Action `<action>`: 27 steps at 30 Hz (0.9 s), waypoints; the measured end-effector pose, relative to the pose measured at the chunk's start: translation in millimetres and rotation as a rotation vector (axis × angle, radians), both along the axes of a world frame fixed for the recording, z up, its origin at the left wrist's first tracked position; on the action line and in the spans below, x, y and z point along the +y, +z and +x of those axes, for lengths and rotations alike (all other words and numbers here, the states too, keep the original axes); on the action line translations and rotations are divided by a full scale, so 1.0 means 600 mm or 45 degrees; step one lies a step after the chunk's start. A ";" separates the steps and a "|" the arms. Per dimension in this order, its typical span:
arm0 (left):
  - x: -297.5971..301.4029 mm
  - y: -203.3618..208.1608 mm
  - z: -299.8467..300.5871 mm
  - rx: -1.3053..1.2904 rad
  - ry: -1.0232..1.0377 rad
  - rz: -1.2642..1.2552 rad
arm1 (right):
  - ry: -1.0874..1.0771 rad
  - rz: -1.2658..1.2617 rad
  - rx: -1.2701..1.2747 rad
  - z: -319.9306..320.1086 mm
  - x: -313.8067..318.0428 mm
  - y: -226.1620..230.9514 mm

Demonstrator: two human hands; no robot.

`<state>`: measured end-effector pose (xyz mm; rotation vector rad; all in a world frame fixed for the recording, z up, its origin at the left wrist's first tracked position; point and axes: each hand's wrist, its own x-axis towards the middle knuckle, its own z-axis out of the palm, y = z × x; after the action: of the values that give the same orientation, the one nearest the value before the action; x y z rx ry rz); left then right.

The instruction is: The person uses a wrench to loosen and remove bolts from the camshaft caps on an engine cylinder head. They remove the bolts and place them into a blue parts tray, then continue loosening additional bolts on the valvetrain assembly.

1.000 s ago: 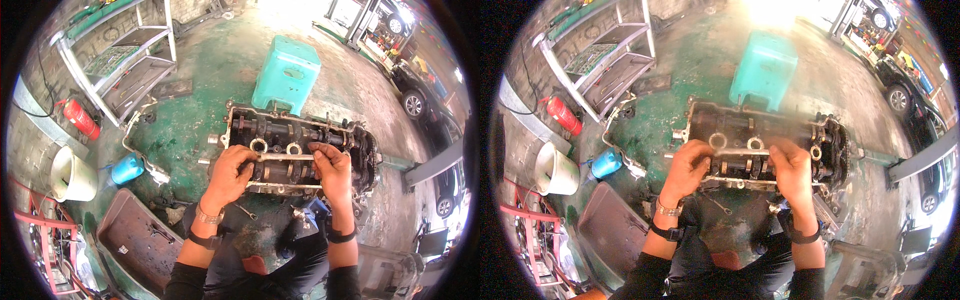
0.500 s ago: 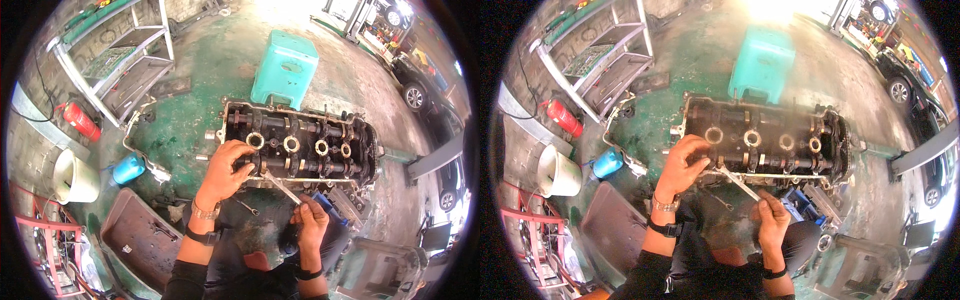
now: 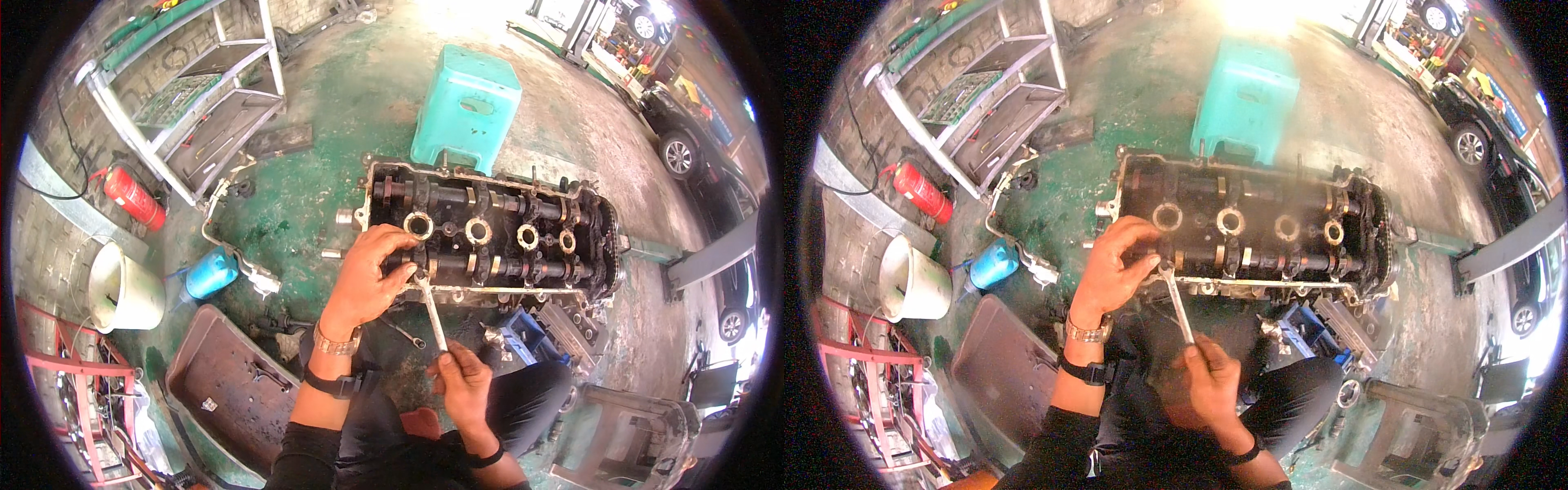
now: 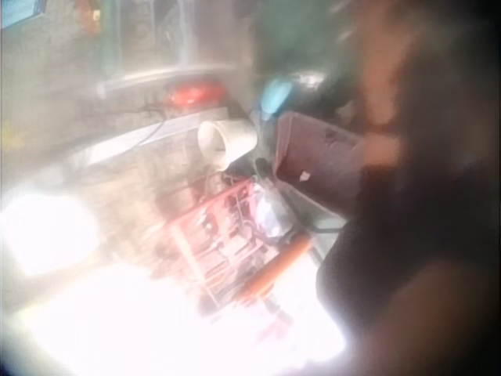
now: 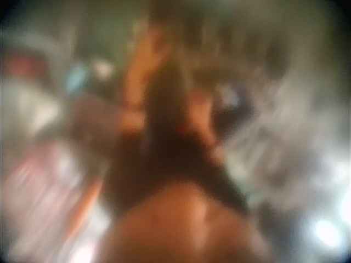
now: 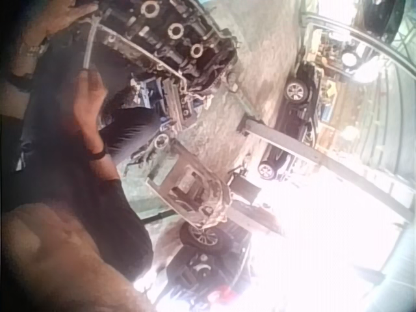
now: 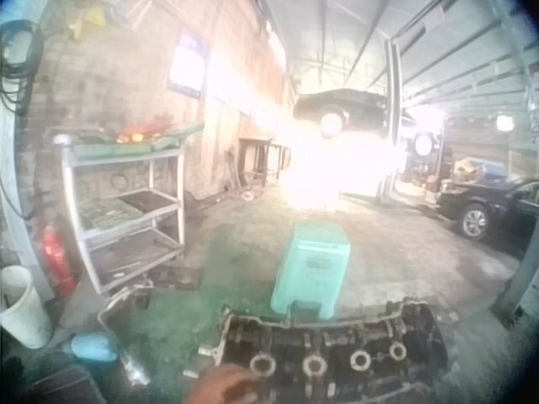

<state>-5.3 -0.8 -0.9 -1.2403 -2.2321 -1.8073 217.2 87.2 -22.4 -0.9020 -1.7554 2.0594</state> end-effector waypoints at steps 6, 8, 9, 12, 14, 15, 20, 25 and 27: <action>0.001 -0.003 -0.002 0.003 -0.005 -0.001 | 0.165 0.010 0.017 -0.029 -0.033 0.008; 0.001 -0.004 -0.003 0.012 -0.008 0.001 | 0.210 -0.085 -0.045 -0.037 -0.040 0.010; 0.002 -0.004 -0.003 0.015 -0.009 0.002 | 0.223 -0.101 -0.019 -0.041 -0.043 0.010; 0.001 -0.003 -0.002 0.005 -0.013 0.001 | 0.236 -0.179 0.031 -0.045 -0.048 0.010; 0.000 -0.002 -0.002 -0.011 -0.018 0.009 | 0.191 -0.159 -0.022 -0.044 -0.040 0.009; 0.000 -0.002 -0.002 -0.022 -0.023 0.020 | 0.171 -0.178 -0.020 -0.043 -0.032 0.008; 0.003 -0.004 -0.002 -0.003 -0.012 0.033 | 0.020 0.040 -0.048 -0.037 0.056 0.014; 0.004 -0.003 -0.001 0.001 0.009 0.009 | 0.125 0.346 -0.020 -0.060 0.131 0.048; 0.003 -0.002 0.000 -0.021 0.021 -0.008 | 0.177 0.399 0.037 -0.065 0.150 0.063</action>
<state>-5.0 0.8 -2.1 -1.2091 -2.2511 -1.8133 178.2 177.5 15.7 -0.6707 -2.0998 1.7906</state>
